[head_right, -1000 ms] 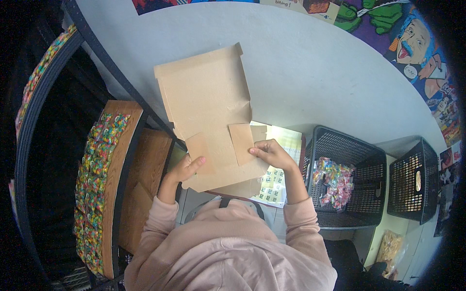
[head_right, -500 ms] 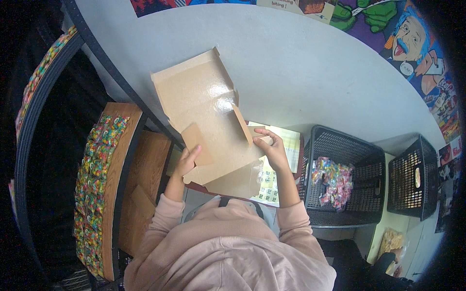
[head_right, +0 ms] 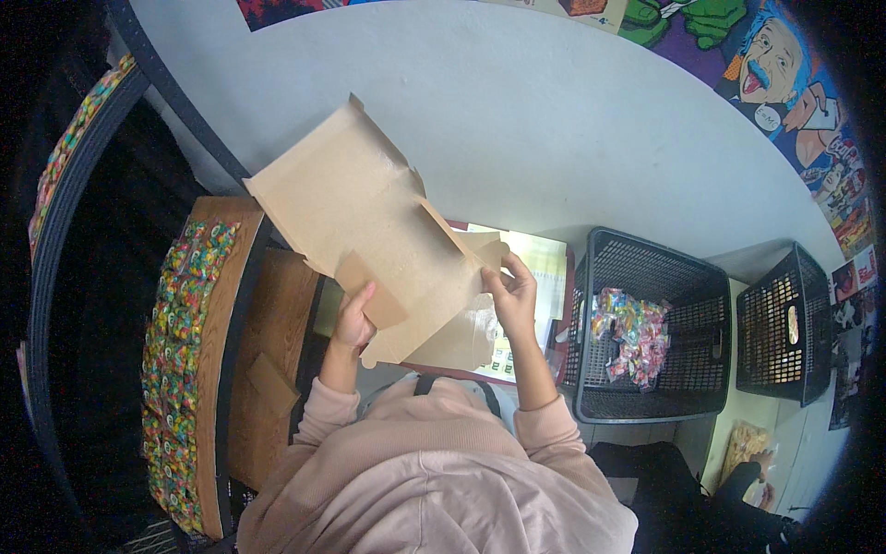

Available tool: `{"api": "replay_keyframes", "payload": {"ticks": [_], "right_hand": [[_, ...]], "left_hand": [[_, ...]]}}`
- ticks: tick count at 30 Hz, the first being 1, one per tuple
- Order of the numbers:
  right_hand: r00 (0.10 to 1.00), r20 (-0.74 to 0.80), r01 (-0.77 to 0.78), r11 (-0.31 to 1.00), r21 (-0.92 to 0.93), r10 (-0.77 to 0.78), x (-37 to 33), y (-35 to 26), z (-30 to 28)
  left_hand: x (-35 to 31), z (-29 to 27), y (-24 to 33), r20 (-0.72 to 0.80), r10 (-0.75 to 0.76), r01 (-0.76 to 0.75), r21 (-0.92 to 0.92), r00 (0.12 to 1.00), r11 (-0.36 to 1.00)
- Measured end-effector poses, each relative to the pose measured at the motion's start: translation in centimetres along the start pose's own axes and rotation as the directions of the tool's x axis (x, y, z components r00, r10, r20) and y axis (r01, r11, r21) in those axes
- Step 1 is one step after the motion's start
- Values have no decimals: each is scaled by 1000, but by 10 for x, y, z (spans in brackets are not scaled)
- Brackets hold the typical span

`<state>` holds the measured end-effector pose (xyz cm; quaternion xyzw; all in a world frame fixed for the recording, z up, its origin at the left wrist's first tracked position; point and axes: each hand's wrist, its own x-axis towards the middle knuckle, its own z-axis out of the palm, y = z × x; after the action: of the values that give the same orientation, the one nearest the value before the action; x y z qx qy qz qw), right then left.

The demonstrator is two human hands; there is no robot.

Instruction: The person assembles a flat cardboard box by folding its sides and tucking the flaps into slots to form a three-dimensional container. The person manipulates the cardboard by hand, folding edges and securing the structure without using tools.

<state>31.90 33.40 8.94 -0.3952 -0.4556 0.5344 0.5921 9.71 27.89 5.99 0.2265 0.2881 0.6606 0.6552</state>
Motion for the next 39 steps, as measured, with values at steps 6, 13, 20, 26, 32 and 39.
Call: {"api": "replay_keyframes", "payload": {"ticks": [6,13,20,26,32,39], "right_hand": [[986,-6,163,972,-167,-166,-5,11,4],[963,102,265,940,-216,-248,-8,1,11],[946,221,-279,943,179,238,-5,0,-2],[882,318,-394,915,89,349,-7,-9,1],[899,239,-401,910,108,367,-10,-3,7],[884,259,-407,913,14,390,-7,-3,4]], "left_hand": [[-6,10,5,-52,-19,14,-88,998,996],[-10,7,7,-69,-3,-4,-97,998,995],[-14,-2,14,-56,-19,15,-75,998,997],[-18,3,22,-26,-9,9,3,1000,1000],[-13,-6,31,16,-37,35,77,999,996],[-17,2,38,10,-3,2,87,1000,996]]}}
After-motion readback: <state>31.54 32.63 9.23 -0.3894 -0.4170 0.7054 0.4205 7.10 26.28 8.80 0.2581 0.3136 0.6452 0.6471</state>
